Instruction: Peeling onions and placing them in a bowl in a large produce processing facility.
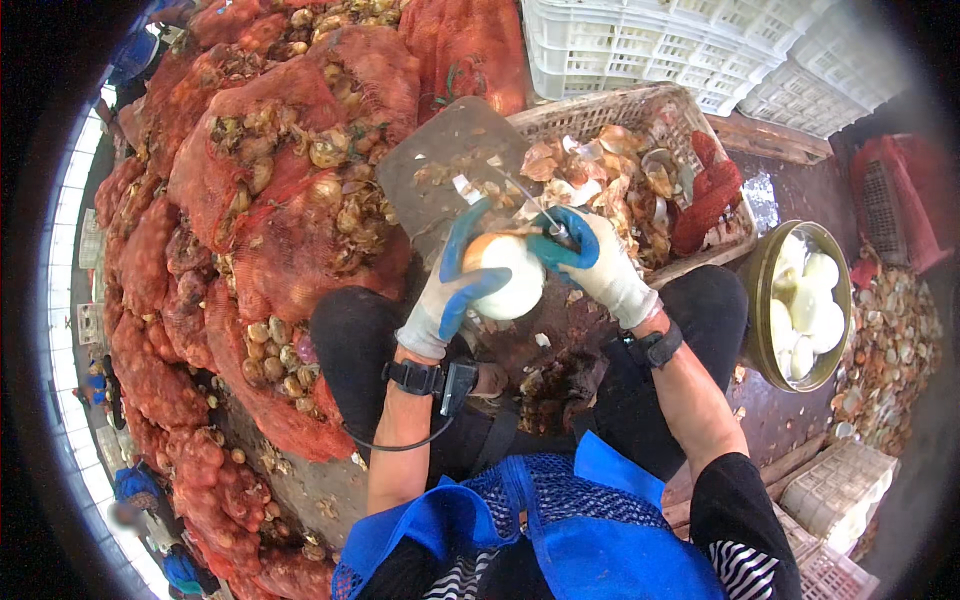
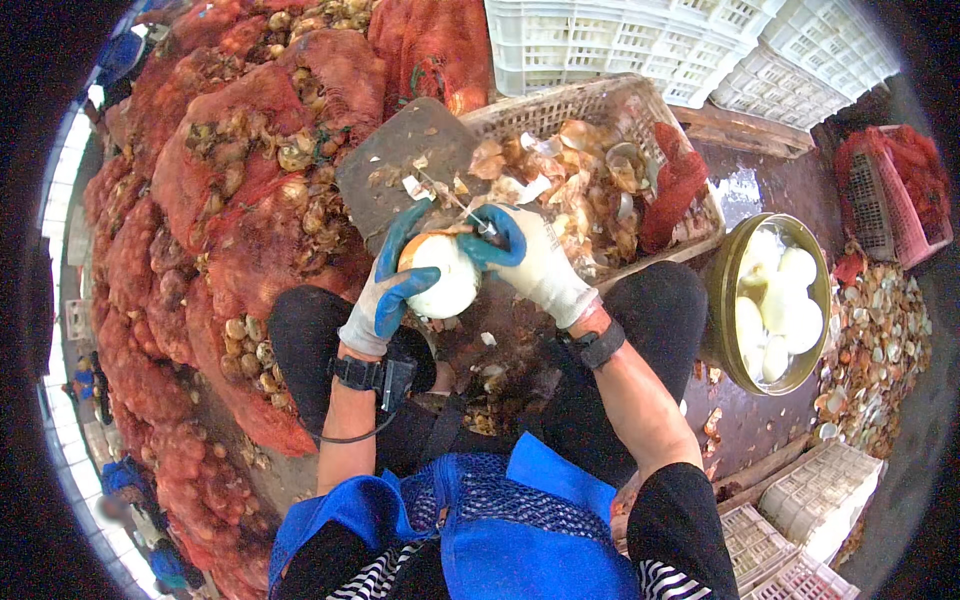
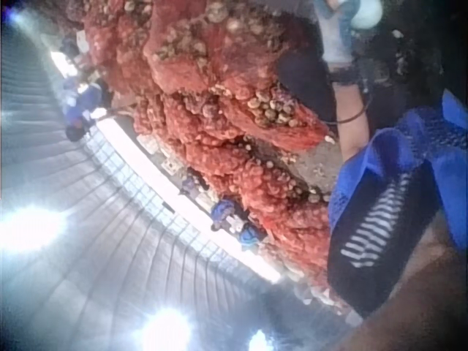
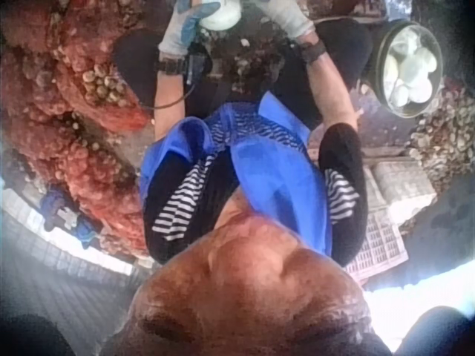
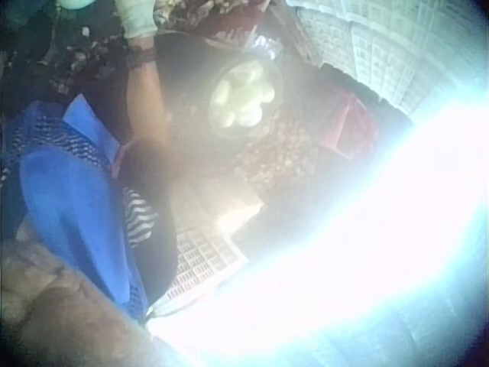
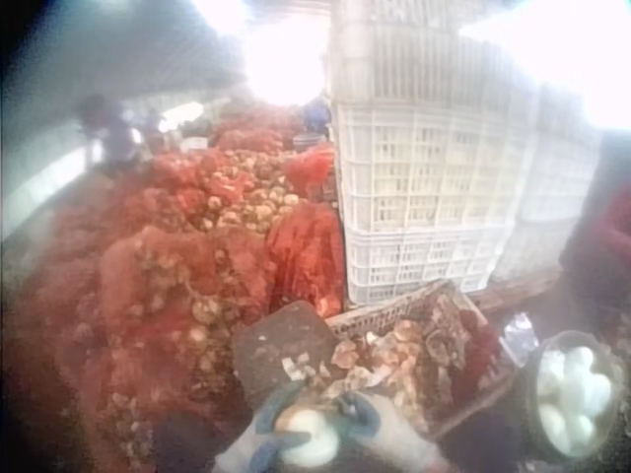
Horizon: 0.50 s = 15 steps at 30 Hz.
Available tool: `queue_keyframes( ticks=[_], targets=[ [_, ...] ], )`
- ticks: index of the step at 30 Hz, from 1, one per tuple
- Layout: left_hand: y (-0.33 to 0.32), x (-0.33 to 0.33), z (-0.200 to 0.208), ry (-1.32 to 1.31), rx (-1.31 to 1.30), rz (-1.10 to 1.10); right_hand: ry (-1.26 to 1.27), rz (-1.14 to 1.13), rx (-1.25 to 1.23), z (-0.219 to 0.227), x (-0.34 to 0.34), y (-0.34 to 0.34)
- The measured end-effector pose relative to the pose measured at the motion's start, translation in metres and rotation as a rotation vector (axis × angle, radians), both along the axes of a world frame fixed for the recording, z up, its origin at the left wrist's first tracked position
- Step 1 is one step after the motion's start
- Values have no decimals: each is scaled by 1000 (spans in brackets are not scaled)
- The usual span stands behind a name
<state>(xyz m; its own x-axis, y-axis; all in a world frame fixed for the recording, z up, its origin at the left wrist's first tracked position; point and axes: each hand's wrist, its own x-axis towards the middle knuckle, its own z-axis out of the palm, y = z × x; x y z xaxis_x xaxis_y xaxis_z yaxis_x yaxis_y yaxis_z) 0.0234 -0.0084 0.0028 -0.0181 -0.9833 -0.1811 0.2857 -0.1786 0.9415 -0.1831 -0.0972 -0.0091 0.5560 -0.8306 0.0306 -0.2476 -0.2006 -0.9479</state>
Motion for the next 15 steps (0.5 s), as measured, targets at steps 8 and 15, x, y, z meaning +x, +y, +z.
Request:
queue_keyframes(
  ticks=[8,15],
  targets=[
    [-3,1,-8,-170,-99,-11,-57,-108,211,9,0,2],
    [2,-3,-5,-149,-66,-30,-8,-186,17,-4,-7,-2]
  ],
)
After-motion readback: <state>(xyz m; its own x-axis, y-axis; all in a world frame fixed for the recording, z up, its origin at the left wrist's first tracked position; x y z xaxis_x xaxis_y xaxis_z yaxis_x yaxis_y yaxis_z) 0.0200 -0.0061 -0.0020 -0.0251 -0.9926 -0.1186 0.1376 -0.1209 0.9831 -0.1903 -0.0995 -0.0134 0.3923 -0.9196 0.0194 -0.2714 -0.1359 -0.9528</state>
